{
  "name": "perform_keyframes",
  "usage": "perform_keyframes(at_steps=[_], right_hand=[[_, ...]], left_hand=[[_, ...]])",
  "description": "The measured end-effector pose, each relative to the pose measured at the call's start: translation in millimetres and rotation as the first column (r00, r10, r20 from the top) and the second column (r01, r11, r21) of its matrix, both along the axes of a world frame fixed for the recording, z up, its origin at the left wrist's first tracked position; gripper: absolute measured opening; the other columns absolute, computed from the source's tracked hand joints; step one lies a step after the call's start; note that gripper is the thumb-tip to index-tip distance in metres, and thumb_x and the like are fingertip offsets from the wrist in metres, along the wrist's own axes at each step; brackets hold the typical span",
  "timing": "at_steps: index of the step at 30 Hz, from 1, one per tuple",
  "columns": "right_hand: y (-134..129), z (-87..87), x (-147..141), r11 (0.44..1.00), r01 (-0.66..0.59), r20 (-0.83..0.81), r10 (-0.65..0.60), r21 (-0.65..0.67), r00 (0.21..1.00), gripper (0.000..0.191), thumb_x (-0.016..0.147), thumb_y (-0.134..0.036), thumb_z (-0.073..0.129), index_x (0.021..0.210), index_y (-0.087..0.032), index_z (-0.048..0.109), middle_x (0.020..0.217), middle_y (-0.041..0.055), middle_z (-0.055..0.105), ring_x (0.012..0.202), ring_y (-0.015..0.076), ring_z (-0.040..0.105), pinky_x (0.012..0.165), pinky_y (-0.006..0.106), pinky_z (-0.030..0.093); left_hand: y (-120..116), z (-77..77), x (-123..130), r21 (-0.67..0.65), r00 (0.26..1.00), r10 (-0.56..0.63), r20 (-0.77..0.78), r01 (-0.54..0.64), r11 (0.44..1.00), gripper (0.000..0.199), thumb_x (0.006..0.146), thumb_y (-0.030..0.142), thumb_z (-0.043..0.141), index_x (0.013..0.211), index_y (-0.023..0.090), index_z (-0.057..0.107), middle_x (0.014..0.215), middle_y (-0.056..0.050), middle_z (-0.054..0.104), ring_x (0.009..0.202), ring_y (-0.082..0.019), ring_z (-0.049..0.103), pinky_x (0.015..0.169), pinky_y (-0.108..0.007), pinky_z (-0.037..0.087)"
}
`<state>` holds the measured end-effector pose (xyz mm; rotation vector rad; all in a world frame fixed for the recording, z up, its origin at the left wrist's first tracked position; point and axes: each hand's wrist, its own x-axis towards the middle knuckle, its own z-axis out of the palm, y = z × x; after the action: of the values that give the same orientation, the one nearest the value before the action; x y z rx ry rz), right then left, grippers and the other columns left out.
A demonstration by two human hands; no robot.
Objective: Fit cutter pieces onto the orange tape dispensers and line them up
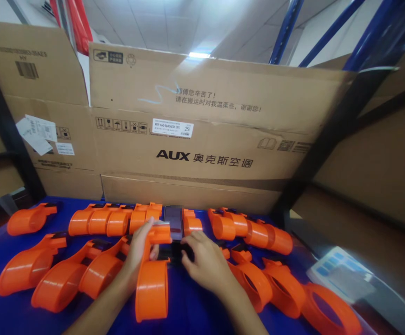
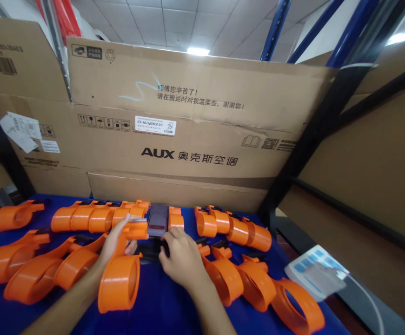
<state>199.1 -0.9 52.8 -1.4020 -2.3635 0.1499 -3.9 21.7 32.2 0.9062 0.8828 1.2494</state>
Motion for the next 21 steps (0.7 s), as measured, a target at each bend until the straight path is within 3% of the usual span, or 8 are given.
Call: perform_keyframes(at_steps=[7, 11, 16, 21], right_hand=[[-1, -6.7, -4, 0.998, -0.026, -0.012, 0.025, -0.063, 1.000, 0.022, 0.090, -0.020, 0.058, 0.108, -0.021, 0.071, 0.106, 0.0079, 0.067, 0.100, 0.0220, 0.063, 0.089, 0.030, 0.048], [-1, -1.6, -4, 1.000, -0.008, -0.152, 0.004, -0.022, 0.988, 0.022, 0.094, -0.018, 0.052, 0.106, -0.022, 0.071, 0.105, 0.0077, 0.068, 0.102, 0.0226, 0.063, 0.091, 0.033, 0.048], [-2, 3.0, -11, 0.998, -0.059, -0.532, 0.044, -0.011, 0.846, 0.027, 0.103, -0.035, 0.047, 0.109, -0.023, 0.070, 0.100, 0.0059, 0.071, 0.091, 0.0210, 0.065, 0.083, 0.031, 0.051], [-3, -2.3, -20, 0.994, -0.085, -0.700, 0.015, -0.065, 0.714, 0.026, 0.097, -0.042, 0.059, 0.100, -0.020, 0.072, 0.086, 0.0030, 0.069, 0.073, 0.0178, 0.061, 0.068, 0.027, 0.049]], left_hand=[[-12, 0.4, 10, 0.054, 0.996, 0.084, -0.003, -0.084, 0.995, 0.059, 0.080, 0.072, 0.060, 0.081, 0.014, 0.069, 0.035, 0.006, 0.041, 0.027, -0.011, 0.037, 0.033, -0.023, 0.029], [-14, -3.3, 15, 0.092, 0.995, 0.082, -0.057, -0.076, 0.993, 0.057, 0.079, 0.069, 0.065, 0.094, 0.014, 0.069, 0.040, 0.007, 0.047, 0.028, -0.009, 0.036, 0.032, -0.020, 0.028], [-14, -9.7, 18, 0.130, 0.986, 0.063, -0.154, -0.043, 0.991, 0.055, 0.081, 0.067, 0.065, 0.108, 0.020, 0.065, 0.045, 0.009, 0.048, 0.031, -0.008, 0.038, 0.032, -0.018, 0.029], [-17, -11.8, 19, 0.147, 0.980, 0.018, -0.196, 0.011, 0.989, 0.050, 0.084, 0.067, 0.063, 0.107, 0.022, 0.062, 0.045, 0.012, 0.041, 0.032, -0.008, 0.036, 0.034, -0.017, 0.027]])
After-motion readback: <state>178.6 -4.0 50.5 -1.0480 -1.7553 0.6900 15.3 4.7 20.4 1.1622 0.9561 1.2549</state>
